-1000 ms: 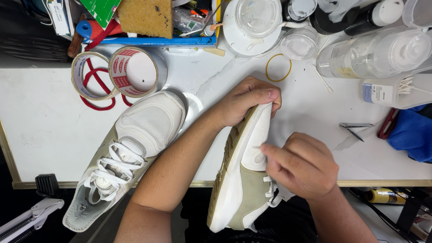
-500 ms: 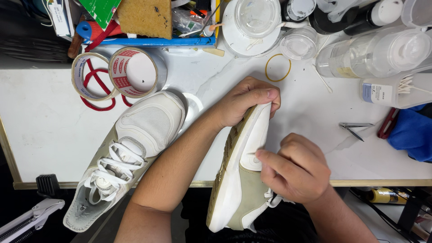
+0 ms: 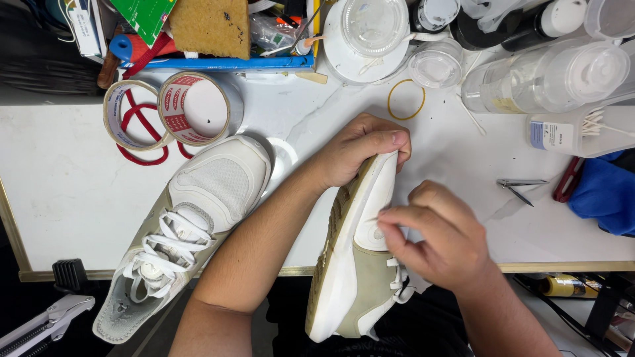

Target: The person cleans a white and tan shoe using a cotton swab dipped in a liquid solution, rubbing the swab along the seam between the upper and the sole to remove residue.

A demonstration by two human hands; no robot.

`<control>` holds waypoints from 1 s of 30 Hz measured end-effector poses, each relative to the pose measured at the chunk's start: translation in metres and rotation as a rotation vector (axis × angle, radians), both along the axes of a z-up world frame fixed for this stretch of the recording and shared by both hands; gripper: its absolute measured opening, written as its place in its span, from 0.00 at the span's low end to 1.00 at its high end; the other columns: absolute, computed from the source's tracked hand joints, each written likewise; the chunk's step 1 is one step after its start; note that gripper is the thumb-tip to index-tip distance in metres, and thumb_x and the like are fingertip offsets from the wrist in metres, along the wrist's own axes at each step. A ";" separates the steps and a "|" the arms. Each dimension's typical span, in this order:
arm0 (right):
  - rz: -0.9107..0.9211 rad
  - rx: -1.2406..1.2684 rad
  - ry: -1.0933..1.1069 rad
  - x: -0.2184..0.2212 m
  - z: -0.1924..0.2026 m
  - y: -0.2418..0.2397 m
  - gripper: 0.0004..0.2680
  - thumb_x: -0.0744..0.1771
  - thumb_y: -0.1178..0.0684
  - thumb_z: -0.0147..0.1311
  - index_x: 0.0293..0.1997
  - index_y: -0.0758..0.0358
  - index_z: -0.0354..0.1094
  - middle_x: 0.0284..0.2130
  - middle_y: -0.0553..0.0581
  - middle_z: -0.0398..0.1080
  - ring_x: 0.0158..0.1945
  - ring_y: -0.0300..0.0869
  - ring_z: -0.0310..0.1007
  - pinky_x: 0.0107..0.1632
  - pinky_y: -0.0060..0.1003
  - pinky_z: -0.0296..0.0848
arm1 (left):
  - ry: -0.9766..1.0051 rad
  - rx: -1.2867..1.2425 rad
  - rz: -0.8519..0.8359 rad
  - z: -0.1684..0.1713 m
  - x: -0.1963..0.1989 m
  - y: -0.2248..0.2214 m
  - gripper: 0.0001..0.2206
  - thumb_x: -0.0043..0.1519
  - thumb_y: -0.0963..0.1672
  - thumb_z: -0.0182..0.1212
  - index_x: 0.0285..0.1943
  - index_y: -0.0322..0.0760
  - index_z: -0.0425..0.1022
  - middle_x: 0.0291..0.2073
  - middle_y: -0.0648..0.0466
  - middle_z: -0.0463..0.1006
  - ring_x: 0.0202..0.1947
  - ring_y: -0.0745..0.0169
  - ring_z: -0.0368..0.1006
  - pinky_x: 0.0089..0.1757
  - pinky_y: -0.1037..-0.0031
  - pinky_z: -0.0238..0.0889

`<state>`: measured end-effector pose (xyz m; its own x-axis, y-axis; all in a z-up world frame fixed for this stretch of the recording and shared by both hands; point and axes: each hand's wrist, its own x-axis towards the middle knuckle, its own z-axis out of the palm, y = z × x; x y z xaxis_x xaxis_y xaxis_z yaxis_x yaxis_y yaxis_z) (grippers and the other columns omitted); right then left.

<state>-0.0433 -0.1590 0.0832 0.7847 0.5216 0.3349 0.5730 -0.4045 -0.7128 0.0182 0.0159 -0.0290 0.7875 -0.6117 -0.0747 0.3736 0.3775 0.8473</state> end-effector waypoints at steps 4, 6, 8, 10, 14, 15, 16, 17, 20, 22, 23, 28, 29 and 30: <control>-0.064 -0.006 -0.038 0.000 0.000 0.000 0.07 0.63 0.65 0.65 0.40 0.68 0.71 0.30 0.56 0.65 0.31 0.44 0.67 0.35 0.37 0.67 | -0.003 -0.003 0.012 -0.002 -0.002 0.001 0.20 0.66 0.53 0.54 0.34 0.32 0.75 0.26 0.54 0.74 0.29 0.69 0.68 0.34 0.75 0.63; 0.005 0.017 -0.030 0.001 -0.001 0.000 0.07 0.62 0.65 0.65 0.38 0.68 0.71 0.27 0.57 0.63 0.29 0.44 0.65 0.32 0.37 0.66 | 0.002 -0.005 0.006 -0.002 -0.002 0.001 0.20 0.66 0.53 0.54 0.33 0.32 0.76 0.26 0.55 0.75 0.28 0.69 0.69 0.34 0.76 0.63; -0.036 0.002 -0.054 0.003 0.000 -0.001 0.07 0.62 0.65 0.65 0.39 0.69 0.72 0.28 0.57 0.65 0.30 0.43 0.67 0.33 0.36 0.66 | 0.010 0.006 0.010 -0.002 -0.001 -0.001 0.20 0.66 0.53 0.54 0.34 0.32 0.76 0.26 0.55 0.74 0.28 0.69 0.68 0.33 0.76 0.62; -0.064 -0.007 -0.066 0.003 0.000 -0.001 0.07 0.63 0.66 0.65 0.40 0.70 0.71 0.28 0.56 0.66 0.31 0.43 0.68 0.34 0.36 0.67 | 0.015 0.011 0.010 -0.002 -0.001 -0.002 0.20 0.66 0.53 0.54 0.34 0.32 0.76 0.25 0.55 0.74 0.28 0.70 0.67 0.33 0.76 0.62; -0.011 0.009 -0.089 0.001 -0.002 0.002 0.07 0.62 0.64 0.65 0.39 0.68 0.71 0.28 0.57 0.64 0.30 0.45 0.67 0.34 0.38 0.68 | -0.012 0.014 0.006 -0.001 -0.001 0.002 0.21 0.66 0.53 0.53 0.32 0.32 0.75 0.25 0.55 0.74 0.27 0.70 0.67 0.32 0.76 0.61; 0.019 0.014 -0.097 -0.001 -0.003 0.002 0.07 0.62 0.64 0.66 0.39 0.67 0.71 0.27 0.58 0.63 0.30 0.45 0.66 0.34 0.39 0.68 | -0.021 0.010 0.001 -0.001 -0.001 0.002 0.21 0.66 0.54 0.53 0.32 0.32 0.75 0.24 0.54 0.74 0.27 0.70 0.67 0.32 0.76 0.61; -0.028 0.008 -0.097 0.000 -0.004 0.000 0.07 0.62 0.64 0.65 0.39 0.68 0.71 0.28 0.57 0.64 0.31 0.45 0.67 0.34 0.39 0.68 | -0.023 0.016 0.005 -0.001 -0.001 0.001 0.21 0.66 0.54 0.53 0.32 0.32 0.75 0.25 0.54 0.74 0.27 0.70 0.67 0.33 0.75 0.62; -0.075 0.004 -0.101 0.001 -0.005 -0.001 0.07 0.63 0.65 0.65 0.40 0.68 0.71 0.29 0.57 0.65 0.31 0.44 0.68 0.34 0.38 0.68 | -0.029 0.025 0.009 -0.001 -0.001 0.000 0.21 0.66 0.54 0.53 0.33 0.32 0.75 0.25 0.54 0.74 0.28 0.70 0.68 0.34 0.75 0.62; -0.077 0.017 -0.082 -0.001 -0.007 0.000 0.07 0.63 0.65 0.64 0.41 0.69 0.71 0.28 0.56 0.64 0.31 0.44 0.68 0.34 0.38 0.68 | -0.022 0.021 0.010 0.001 -0.001 0.001 0.21 0.66 0.53 0.53 0.33 0.31 0.75 0.25 0.54 0.74 0.28 0.69 0.68 0.34 0.75 0.62; -0.035 0.035 -0.060 -0.001 -0.008 0.001 0.07 0.63 0.64 0.64 0.40 0.68 0.71 0.27 0.56 0.63 0.31 0.45 0.67 0.34 0.39 0.68 | -0.022 0.018 0.011 0.002 0.000 0.002 0.21 0.66 0.54 0.53 0.33 0.32 0.75 0.25 0.54 0.74 0.28 0.69 0.68 0.33 0.75 0.62; -0.017 0.043 -0.048 -0.003 -0.008 0.001 0.07 0.62 0.64 0.65 0.39 0.68 0.71 0.27 0.56 0.63 0.31 0.45 0.67 0.34 0.39 0.68 | -0.027 0.021 0.013 0.002 0.000 0.001 0.21 0.66 0.54 0.53 0.32 0.32 0.75 0.25 0.54 0.74 0.28 0.69 0.68 0.34 0.75 0.62; -0.122 0.028 -0.021 -0.005 -0.008 -0.001 0.06 0.64 0.65 0.65 0.40 0.69 0.71 0.29 0.57 0.65 0.31 0.44 0.67 0.34 0.37 0.67 | -0.021 0.034 0.016 0.001 -0.001 0.000 0.21 0.66 0.54 0.54 0.32 0.32 0.75 0.25 0.54 0.74 0.28 0.69 0.68 0.34 0.75 0.62; -0.073 0.038 -0.027 -0.004 -0.008 -0.001 0.06 0.63 0.65 0.64 0.40 0.69 0.71 0.28 0.56 0.64 0.30 0.44 0.67 0.34 0.38 0.67 | -0.013 0.035 0.009 0.001 -0.001 0.001 0.21 0.66 0.54 0.54 0.32 0.32 0.75 0.24 0.54 0.74 0.27 0.69 0.68 0.33 0.75 0.62; -0.025 0.049 -0.032 -0.003 -0.008 0.000 0.06 0.62 0.65 0.64 0.39 0.68 0.72 0.27 0.55 0.63 0.30 0.44 0.67 0.34 0.38 0.67 | -0.006 0.036 0.003 0.001 0.000 0.002 0.21 0.66 0.54 0.54 0.32 0.32 0.75 0.24 0.54 0.74 0.27 0.69 0.68 0.33 0.75 0.62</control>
